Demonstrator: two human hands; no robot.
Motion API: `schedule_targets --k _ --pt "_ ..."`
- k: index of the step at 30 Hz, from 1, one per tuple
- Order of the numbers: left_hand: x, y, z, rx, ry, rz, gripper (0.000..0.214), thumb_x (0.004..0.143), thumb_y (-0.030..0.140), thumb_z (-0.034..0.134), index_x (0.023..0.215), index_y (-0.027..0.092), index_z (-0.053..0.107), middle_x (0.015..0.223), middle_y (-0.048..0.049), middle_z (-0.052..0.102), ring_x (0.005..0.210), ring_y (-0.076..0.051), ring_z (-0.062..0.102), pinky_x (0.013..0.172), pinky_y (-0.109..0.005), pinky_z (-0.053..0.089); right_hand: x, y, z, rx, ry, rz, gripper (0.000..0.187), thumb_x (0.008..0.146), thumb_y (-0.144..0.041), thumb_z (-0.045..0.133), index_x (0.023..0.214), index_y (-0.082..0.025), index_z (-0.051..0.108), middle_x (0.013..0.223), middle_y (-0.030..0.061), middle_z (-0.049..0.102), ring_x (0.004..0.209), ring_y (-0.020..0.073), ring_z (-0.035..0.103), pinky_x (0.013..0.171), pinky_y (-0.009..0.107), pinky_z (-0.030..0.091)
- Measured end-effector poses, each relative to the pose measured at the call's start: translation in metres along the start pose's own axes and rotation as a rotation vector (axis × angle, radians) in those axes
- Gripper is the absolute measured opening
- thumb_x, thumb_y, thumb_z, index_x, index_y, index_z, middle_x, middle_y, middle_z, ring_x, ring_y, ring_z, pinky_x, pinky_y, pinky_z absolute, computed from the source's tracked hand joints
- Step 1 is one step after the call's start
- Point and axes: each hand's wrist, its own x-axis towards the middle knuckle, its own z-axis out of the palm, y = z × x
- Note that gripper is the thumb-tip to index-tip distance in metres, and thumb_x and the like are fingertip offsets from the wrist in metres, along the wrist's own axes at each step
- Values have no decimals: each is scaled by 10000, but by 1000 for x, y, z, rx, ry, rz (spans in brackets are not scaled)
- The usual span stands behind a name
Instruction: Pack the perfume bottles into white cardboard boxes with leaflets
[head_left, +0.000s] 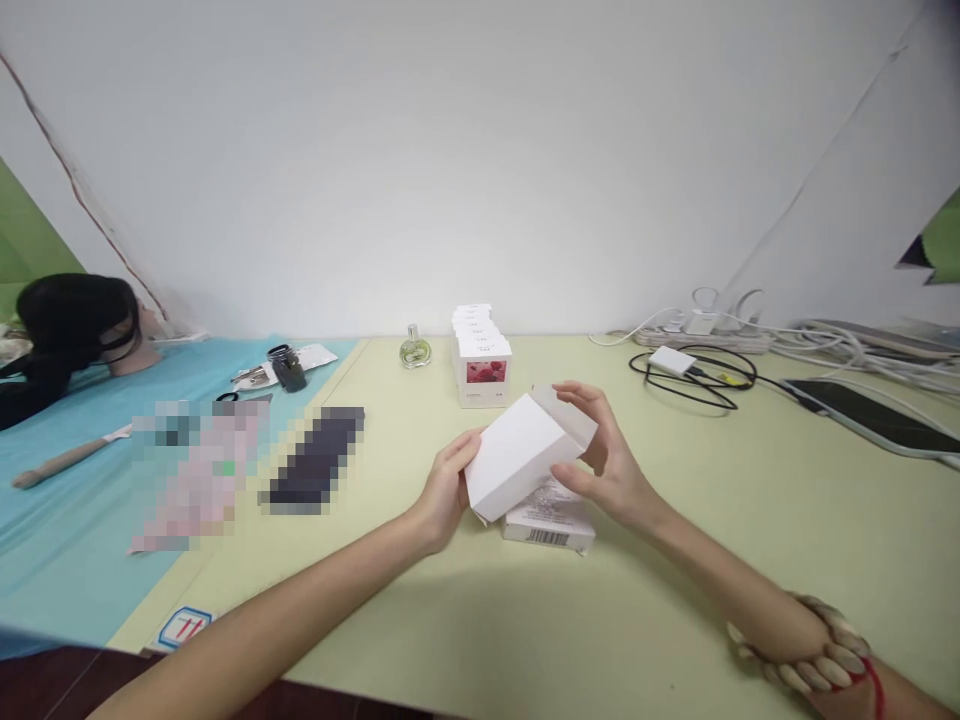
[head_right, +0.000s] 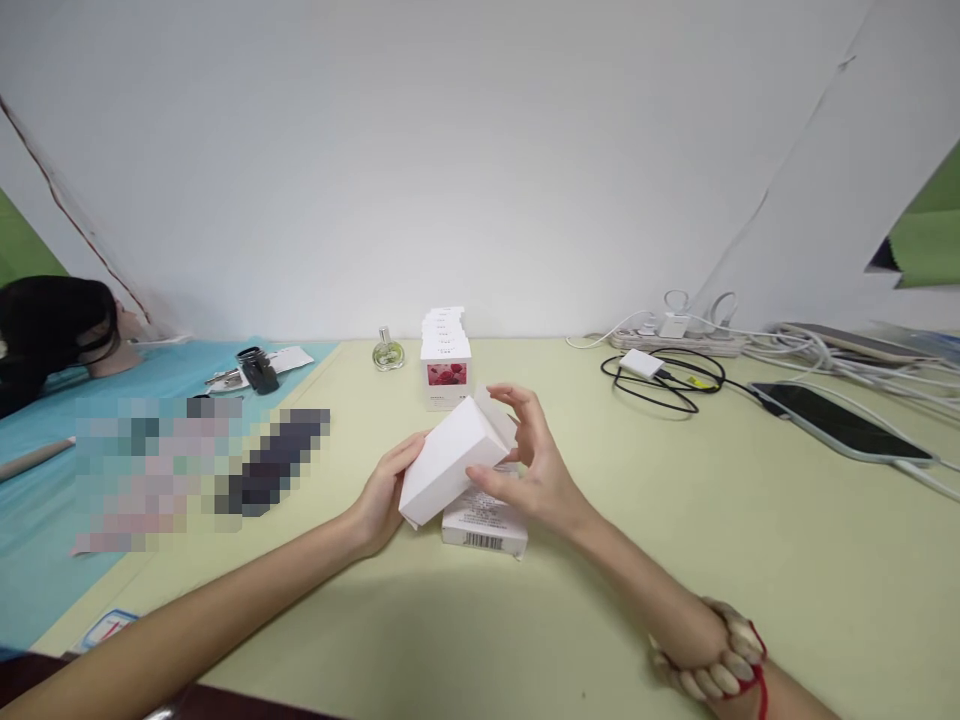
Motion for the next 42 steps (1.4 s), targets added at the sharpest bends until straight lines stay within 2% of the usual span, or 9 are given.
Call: schedule_targets --k 7,11,14,19,22,29,32,38,42 --pt "3 3 -3 43 24 56 320 774 417 523 976 191 624 1031 -26 638 915 -187 565 695 -224 412 2 -10 -7 -469 30 -272 380 577 -414 738 848 -246 531 1234 77 413 1084 265 471 709 324 493" --pt "2 2 -3 76 62 104 303 779 422 527 937 177 611 935 -23 644 816 -154 565 657 -208 402 6 -10 -15 -624 25 -432 353 535 -438 763 746 -231 570 1175 79 458 1040 266 510 790 373 480" --pt "3 3 -4 111 72 125 346 778 466 517 951 178 597 916 -27 639 813 -159 565 654 -214 410 10 -4 -25 -685 -7 -491 357 518 -454 769 751 -240 605 1168 81 478 1030 270 523 750 357 504" --pt "5 5 -6 153 85 140 386 783 503 491 1004 199 581 1001 -31 628 875 -177 562 665 -221 421 12 4 -31 -721 -61 -497 386 551 -449 756 862 -250 645 1184 81 481 966 239 560 773 371 525" --pt "6 5 -6 160 83 124 394 788 502 482 1035 209 574 1021 -35 624 887 -185 558 643 -217 419 11 5 -29 -740 -68 -487 277 630 -423 713 839 -249 661 1162 69 500 964 218 562 776 358 538" --pt "3 6 -5 123 -1 99 411 810 478 459 1080 191 575 1089 -65 606 978 -220 538 737 -264 420 10 -2 -28 -879 -159 -516 421 566 -545 705 862 -248 674 1281 84 415 1079 288 487 825 448 510" --pt "4 6 -6 136 2 94 399 814 470 458 1054 178 586 1061 -70 611 966 -217 537 742 -267 410 10 -3 -28 -923 -177 -543 353 623 -512 683 874 -264 677 1293 79 405 1098 291 467 813 441 510" --pt "4 4 -6 175 33 129 363 794 487 494 990 193 580 1008 -44 617 897 -183 553 727 -252 400 7 1 -26 -898 -180 -539 258 684 -449 656 857 -258 668 1261 85 434 1061 277 495 707 378 531" --pt "4 7 -6 126 51 151 360 788 499 502 992 210 569 1010 -27 612 887 -157 549 710 -222 401 6 0 -22 -709 -38 -398 447 640 -424 702 1049 -286 583 1266 87 410 1138 281 451 857 417 478"
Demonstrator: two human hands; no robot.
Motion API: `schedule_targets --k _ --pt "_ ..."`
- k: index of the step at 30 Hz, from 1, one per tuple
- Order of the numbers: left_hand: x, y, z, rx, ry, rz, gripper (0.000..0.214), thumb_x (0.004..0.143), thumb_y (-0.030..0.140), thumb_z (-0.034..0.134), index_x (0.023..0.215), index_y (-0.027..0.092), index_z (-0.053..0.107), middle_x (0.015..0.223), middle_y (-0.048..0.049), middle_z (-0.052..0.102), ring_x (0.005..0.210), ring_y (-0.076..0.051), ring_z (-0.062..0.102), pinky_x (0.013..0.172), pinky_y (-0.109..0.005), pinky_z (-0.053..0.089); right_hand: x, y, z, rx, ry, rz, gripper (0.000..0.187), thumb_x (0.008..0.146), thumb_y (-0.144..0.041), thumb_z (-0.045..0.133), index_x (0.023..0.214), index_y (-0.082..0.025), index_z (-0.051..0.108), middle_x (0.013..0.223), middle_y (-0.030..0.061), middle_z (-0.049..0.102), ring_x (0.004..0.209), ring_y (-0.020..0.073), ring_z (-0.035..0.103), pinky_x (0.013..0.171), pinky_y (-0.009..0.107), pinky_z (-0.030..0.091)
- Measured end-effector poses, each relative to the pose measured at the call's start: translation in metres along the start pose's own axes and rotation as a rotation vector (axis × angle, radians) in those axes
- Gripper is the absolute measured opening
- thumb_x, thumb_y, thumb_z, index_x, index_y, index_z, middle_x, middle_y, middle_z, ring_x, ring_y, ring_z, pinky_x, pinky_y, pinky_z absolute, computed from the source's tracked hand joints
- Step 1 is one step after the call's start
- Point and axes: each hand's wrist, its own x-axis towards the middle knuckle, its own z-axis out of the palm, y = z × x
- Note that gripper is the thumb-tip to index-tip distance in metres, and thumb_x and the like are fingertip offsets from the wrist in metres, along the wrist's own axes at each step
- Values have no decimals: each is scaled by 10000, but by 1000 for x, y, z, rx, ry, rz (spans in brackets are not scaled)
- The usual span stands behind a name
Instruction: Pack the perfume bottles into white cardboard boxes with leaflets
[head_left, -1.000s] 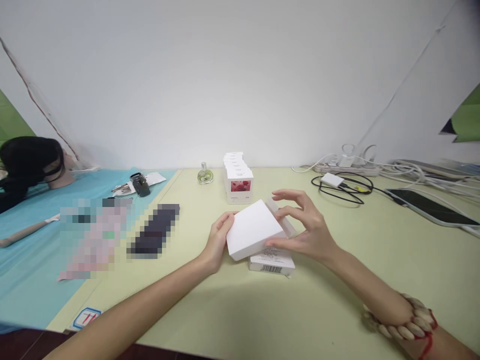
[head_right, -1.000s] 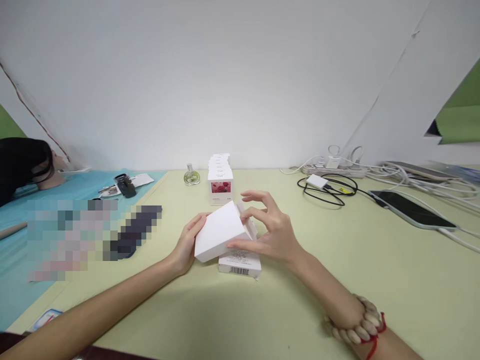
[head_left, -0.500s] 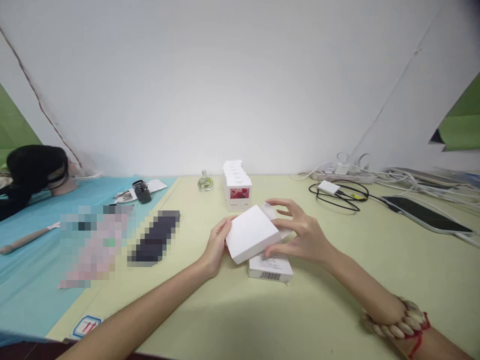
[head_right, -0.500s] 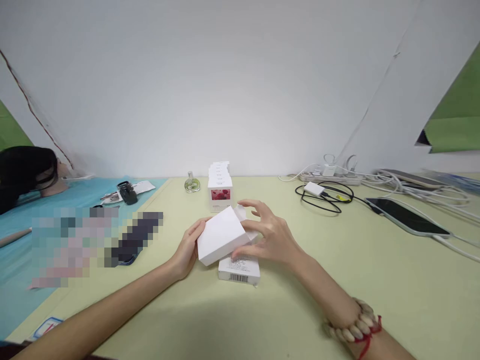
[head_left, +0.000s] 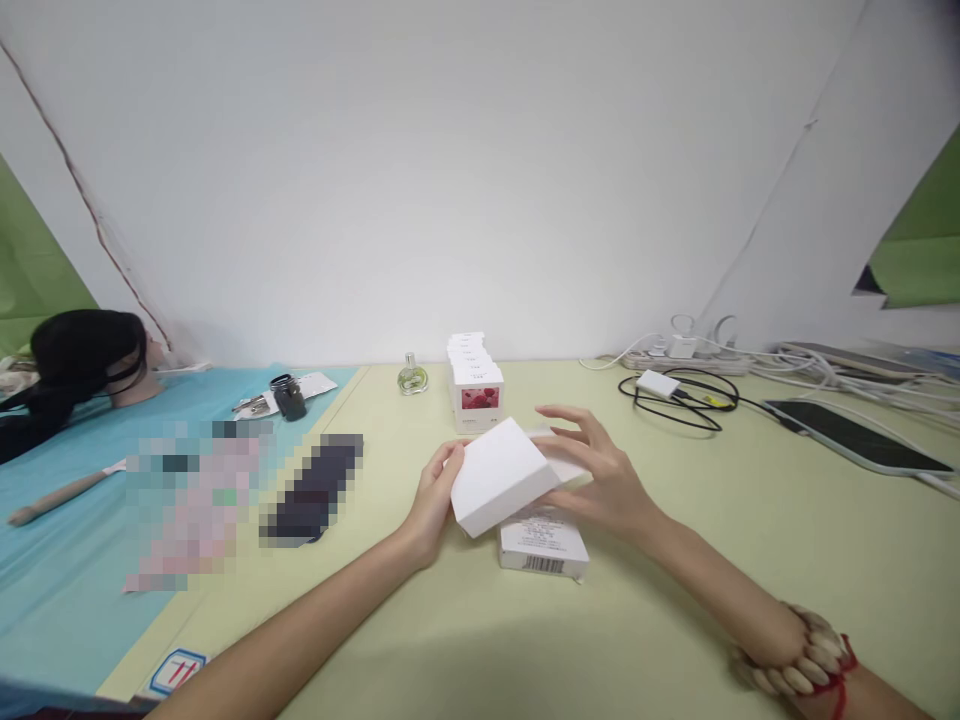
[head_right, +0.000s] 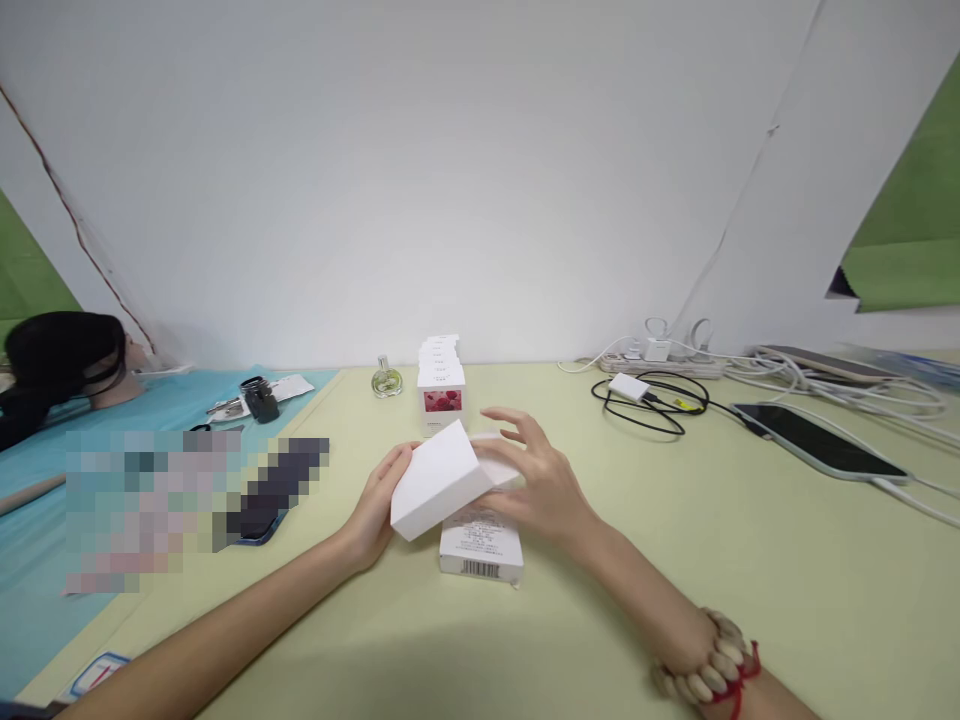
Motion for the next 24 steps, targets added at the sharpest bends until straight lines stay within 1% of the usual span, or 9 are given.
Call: schedule_targets --k 2,4,7,9,11,13,15,20,24 --pt "0 2 0 -20 11 -2 376 794 510 488 1027 224 557 1036 -25 601 905 -154 542 680 -208 404 1 -4 3 181 77 173 738 574 -424 749 1229 -320 425 1298 89 375 1167 281 431 864 416 475" --pt "-1 3 1 -27 18 -14 395 795 520 480 1065 239 541 1078 -25 585 934 -159 536 660 -201 410 2 -9 8 415 93 334 976 534 -421 772 1337 -346 223 1338 96 334 1174 273 430 829 399 494" --pt "-4 5 4 -49 27 -17 394 800 518 475 1091 257 521 1148 -21 557 994 -169 521 679 -203 423 1 -17 19 768 41 498 1056 590 -396 746 1371 -362 37 1392 100 271 1202 251 410 819 374 500" --pt "-7 6 7 -68 5 -29 382 814 511 456 1104 267 506 1185 -20 539 1039 -180 506 700 -211 430 -2 -21 24 924 11 578 1004 629 -370 727 1371 -349 51 1407 92 271 1217 234 396 848 356 483" --pt "-11 7 10 -74 -43 -70 380 826 508 434 1122 278 492 1197 -22 533 1059 -192 501 710 -226 439 -4 -25 26 1010 -51 649 878 646 -359 718 1350 -287 198 1338 100 398 1174 229 445 868 345 465" --pt "-14 8 13 -77 -105 -126 387 836 508 412 1154 296 471 1205 -23 529 1061 -201 505 717 -248 449 -5 -29 23 1066 -144 712 712 661 -372 702 1271 -214 370 1171 113 556 1054 243 537 830 357 478" --pt "-17 9 15 -75 -154 -169 392 844 502 398 1181 310 452 1213 -24 524 1060 -205 509 725 -265 454 -4 -33 19 1124 -191 769 603 685 -389 673 1213 -198 454 1083 106 610 961 249 581 784 373 491" --pt "-20 8 17 -35 -203 -186 384 858 468 391 1191 284 442 1227 -38 512 1077 -210 500 763 -286 450 -1 -38 11 1263 -105 804 663 708 -338 647 1301 -344 351 1282 27 494 1046 225 541 863 383 455" --pt "-21 5 15 79 -189 -89 374 856 439 411 1180 256 448 1239 -54 495 1100 -220 480 829 -315 435 0 -34 13 1257 -91 827 680 710 -327 642 1315 -332 331 1236 32 530 1031 234 548 858 388 455"
